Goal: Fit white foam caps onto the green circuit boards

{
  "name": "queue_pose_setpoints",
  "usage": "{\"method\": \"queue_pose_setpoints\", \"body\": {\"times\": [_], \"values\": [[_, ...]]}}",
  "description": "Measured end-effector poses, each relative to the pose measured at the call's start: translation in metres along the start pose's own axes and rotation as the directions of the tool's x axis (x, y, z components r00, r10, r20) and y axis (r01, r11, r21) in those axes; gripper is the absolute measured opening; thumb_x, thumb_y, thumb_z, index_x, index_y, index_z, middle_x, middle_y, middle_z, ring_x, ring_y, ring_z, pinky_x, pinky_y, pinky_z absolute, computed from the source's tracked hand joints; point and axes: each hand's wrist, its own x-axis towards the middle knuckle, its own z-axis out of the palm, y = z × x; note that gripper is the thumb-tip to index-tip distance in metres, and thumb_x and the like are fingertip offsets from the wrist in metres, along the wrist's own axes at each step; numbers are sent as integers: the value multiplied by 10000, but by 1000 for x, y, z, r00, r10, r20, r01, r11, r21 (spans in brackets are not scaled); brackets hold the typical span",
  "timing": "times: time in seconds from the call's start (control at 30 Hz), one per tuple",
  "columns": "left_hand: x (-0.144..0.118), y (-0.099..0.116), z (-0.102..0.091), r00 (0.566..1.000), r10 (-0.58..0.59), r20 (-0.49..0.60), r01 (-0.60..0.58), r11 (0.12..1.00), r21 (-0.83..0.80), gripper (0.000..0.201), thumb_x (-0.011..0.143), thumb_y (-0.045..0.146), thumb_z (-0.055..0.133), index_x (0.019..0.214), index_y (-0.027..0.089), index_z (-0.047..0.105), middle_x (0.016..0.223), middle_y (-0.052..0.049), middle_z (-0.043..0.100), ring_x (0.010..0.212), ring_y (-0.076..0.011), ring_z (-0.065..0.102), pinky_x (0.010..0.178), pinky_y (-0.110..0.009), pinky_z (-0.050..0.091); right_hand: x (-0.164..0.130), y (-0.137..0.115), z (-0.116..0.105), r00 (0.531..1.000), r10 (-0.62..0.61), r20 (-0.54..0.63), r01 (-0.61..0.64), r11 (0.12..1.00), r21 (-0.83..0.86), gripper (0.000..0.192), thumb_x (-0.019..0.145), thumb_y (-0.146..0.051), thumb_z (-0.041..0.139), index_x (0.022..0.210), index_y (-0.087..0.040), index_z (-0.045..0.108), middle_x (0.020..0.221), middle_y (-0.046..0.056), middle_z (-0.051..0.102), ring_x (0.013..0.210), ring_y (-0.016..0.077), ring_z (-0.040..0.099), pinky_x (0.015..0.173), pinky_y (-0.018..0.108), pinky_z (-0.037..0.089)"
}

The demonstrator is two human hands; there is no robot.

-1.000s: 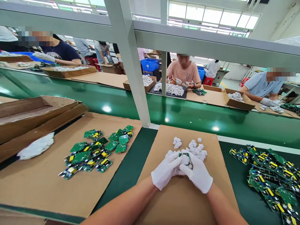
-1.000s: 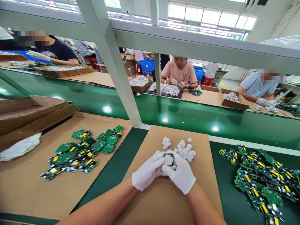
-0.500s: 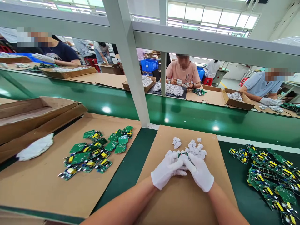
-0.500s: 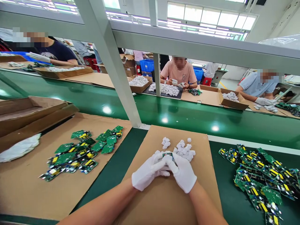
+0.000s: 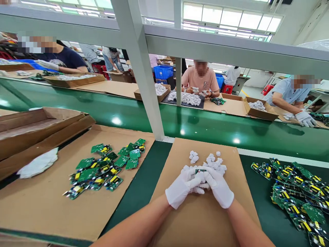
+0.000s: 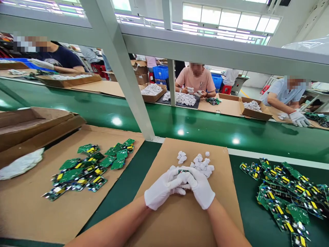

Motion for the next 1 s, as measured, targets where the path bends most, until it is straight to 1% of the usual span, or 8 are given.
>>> {"method": "queue_pose_setpoints", "body": {"times": [0.13, 0.23, 0.4, 0.57, 0.73, 0.83, 0.9, 1.0], "values": [[1, -5, -3, 1000, -10, 29, 14, 988, -151, 365, 766, 403, 630, 1047, 176, 579, 933, -82, 609, 841, -185, 620, 691, -273, 476, 0, -1, -2, 998, -54, -29, 52, 996, -77, 409, 885, -500, 417, 1061, -216, 653, 1018, 58, 676, 1003, 219, 584, 959, 367, 421], [2, -8, -5, 1000, 2, 2, -1, 978, -207, 355, 782, 397, 611, 1062, 181, 583, 894, -60, 596, 796, -169, 619, 697, -283, 475, -1, -1, -1, 998, -59, 25, 62, 994, -94, 426, 903, -491, 367, 1091, -210, 627, 1036, 61, 669, 987, 217, 590, 931, 360, 439], [1, -7, -3, 1000, 25, 14, -23, 992, -126, 287, 795, 352, 605, 1020, 174, 591, 921, -65, 600, 826, -151, 590, 740, -290, 486, -2, 1, 1, 995, -101, -20, 93, 964, -248, 290, 842, -410, 532, 1021, -199, 619, 966, 51, 668, 905, 212, 594, 841, 336, 467], [1, -6, -3, 1000, -5, -27, 4, 1000, -31, 308, 794, 369, 599, 1042, 187, 583, 957, -78, 619, 806, -163, 617, 696, -275, 493, -2, -9, 0, 992, -88, 86, 100, 984, -149, 315, 897, -414, 435, 1039, -202, 619, 963, 32, 663, 870, 184, 591, 825, 309, 462], [0, -4, -3, 1000, 25, 4, -25, 998, 66, 323, 753, 346, 651, 1019, 170, 603, 926, -80, 632, 808, -160, 596, 697, -263, 491, -3, -12, 1, 989, -145, 8, 142, 955, -262, 311, 910, -403, 419, 931, -218, 669, 806, 11, 659, 793, 173, 581, 784, 299, 457], [1, -1, -1, 999, 24, -31, -21, 997, 77, 343, 741, 347, 662, 1021, 160, 596, 887, -73, 623, 772, -159, 597, 681, -272, 484, -5, -9, -2, 990, -123, 64, 134, 968, -213, 377, 925, -430, 363, 1074, -217, 635, 896, 24, 671, 787, 169, 595, 824, 317, 466], [1, 2, 1, 998, 42, -42, -40, 998, 54, 325, 742, 357, 660, 984, 152, 594, 856, -66, 605, 756, -157, 592, 681, -281, 477, -7, -7, -8, 994, -103, 24, 106, 968, -226, 452, 920, -458, 345, 1241, -200, 532, 953, 44, 677, 745, 168, 611, 803, 332, 487], [0, 7, 4, 994, 101, -35, -102, 995, -7, 254, 757, 368, 641, 875, 153, 576, 829, -48, 571, 737, -150, 576, 683, -301, 473, -8, -4, -21, 978, -112, -177, 43, 933, -357, 519, 890, -465, 399, 1326, -186, 440, 866, 40, 699, 695, 175, 630, 759, 340, 505]]}}
